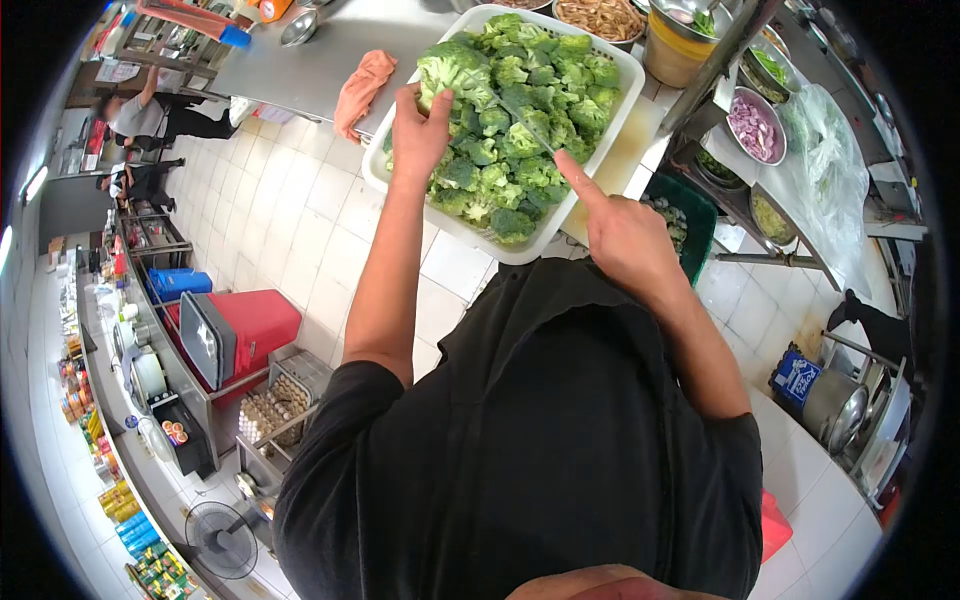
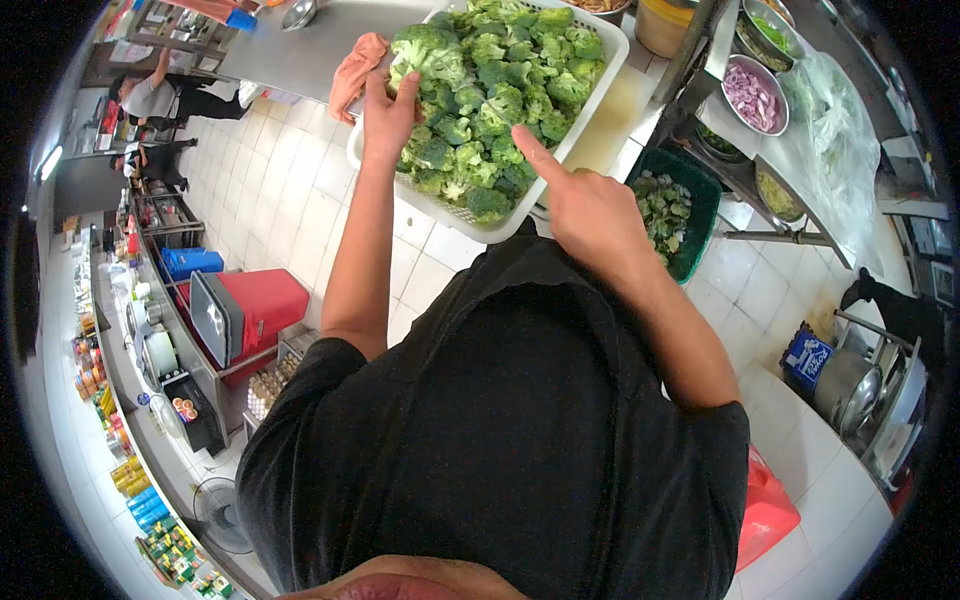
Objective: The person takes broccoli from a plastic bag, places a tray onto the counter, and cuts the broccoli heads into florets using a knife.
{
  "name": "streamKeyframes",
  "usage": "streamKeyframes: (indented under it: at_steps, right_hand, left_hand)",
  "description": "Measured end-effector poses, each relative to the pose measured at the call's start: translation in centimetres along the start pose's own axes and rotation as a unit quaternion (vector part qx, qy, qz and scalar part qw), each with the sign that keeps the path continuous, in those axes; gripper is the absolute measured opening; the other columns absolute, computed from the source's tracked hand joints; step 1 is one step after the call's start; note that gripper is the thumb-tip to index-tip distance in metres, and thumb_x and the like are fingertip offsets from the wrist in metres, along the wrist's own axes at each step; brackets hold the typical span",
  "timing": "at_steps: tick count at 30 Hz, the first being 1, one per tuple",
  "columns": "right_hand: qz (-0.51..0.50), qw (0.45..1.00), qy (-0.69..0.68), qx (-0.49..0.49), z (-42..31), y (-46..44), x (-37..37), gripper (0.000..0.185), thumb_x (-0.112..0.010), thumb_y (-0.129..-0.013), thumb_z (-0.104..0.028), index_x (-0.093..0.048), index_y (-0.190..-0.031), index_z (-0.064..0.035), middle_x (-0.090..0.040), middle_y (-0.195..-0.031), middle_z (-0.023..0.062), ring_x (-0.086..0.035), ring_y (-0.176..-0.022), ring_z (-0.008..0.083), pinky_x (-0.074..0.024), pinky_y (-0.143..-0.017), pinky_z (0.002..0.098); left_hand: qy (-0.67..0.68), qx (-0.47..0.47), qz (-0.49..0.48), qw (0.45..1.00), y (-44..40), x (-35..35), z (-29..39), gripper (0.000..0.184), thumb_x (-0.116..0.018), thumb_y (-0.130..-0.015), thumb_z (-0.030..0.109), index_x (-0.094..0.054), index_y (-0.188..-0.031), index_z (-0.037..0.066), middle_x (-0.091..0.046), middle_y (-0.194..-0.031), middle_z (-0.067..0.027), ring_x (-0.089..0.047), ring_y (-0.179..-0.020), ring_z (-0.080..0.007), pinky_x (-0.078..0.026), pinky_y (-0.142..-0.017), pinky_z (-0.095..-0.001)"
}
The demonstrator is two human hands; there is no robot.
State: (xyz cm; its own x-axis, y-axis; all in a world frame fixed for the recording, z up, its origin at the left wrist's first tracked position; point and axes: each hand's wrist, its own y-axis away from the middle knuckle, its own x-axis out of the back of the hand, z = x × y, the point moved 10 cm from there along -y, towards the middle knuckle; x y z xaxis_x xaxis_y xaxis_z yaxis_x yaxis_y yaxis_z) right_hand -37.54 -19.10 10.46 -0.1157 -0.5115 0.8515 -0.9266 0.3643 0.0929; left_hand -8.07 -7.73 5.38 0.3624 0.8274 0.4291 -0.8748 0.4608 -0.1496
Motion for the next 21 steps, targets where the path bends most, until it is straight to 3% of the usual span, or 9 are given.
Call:
streamKeyframes:
  at_steps: [5,11,14,17,21]
  right_hand:
    - [-0.016,0.999,0.038,0.01,-0.6,-0.3,0.7,0.082,-0.053,-0.092,-0.008,-0.027,-0.165,-0.0345,-0.068,-0.077,0.0253,-0.069,-0.075,0.0461,-0.0558,-0.072,0.0564]
    - [-0.046,0.996,0.079,-0.002,-0.5,-0.4,0.6,0.084,-0.052,-0.092,-0.006,-0.024,-0.166,-0.0351,-0.069,-0.08,0.0248,-0.07,-0.078,0.0458,-0.0569,-0.073,0.0549]
    - [-0.032,0.998,0.052,0.009,-0.3,-0.6,0.6,0.084,-0.053,-0.092,-0.004,-0.027,-0.165,-0.036,-0.063,-0.072,0.0245,-0.066,-0.07,0.0441,-0.053,-0.072,0.0564]
    - [-0.006,1.0,0.013,0.021,-0.5,-1.4,0.2,0.084,-0.052,-0.091,-0.003,-0.029,-0.165,-0.0354,-0.062,-0.071,0.0247,-0.065,-0.069,0.0439,-0.0517,-0.071,0.0558]
    - [-0.01,1.0,0.002,0.02,-1.3,-2.4,-0.2,0.084,-0.051,-0.089,0.0,-0.032,-0.164,-0.0336,-0.068,-0.08,0.0238,-0.068,-0.076,0.0441,-0.0533,-0.075,0.0548]
  left_hand:
    - [-0.081,-0.058,-0.01,0.995,0.7,-0.6,2.4,0.049,-0.078,-0.094,0.032,-0.055,-0.122,0.0,-0.062,-0.069,-0.0105,-0.059,-0.06,-0.0228,-0.047,-0.058,-0.0379]
    - [-0.135,-0.105,-0.01,0.985,1.9,-0.7,4.7,0.044,-0.079,-0.093,0.028,-0.058,-0.122,0.002,-0.067,-0.074,-0.0168,-0.064,-0.064,-0.03,-0.051,-0.063,-0.0412]
    - [-0.153,-0.111,-0.024,0.982,2.0,-0.8,4.8,0.043,-0.078,-0.093,0.027,-0.058,-0.121,0.002,-0.068,-0.076,-0.0189,-0.065,-0.065,-0.0333,-0.052,-0.065,-0.0425]
    - [-0.149,-0.105,-0.024,0.983,1.9,-0.8,4.4,0.042,-0.078,-0.093,0.027,-0.059,-0.122,0.002,-0.067,-0.073,-0.0185,-0.065,-0.063,-0.0337,-0.052,-0.064,-0.0426]
    - [-0.141,-0.108,-0.013,0.984,0.8,-0.3,3.0,0.04,-0.078,-0.094,0.027,-0.06,-0.121,0.003,-0.066,-0.07,-0.0164,-0.062,-0.059,-0.0292,-0.05,-0.06,-0.0405]
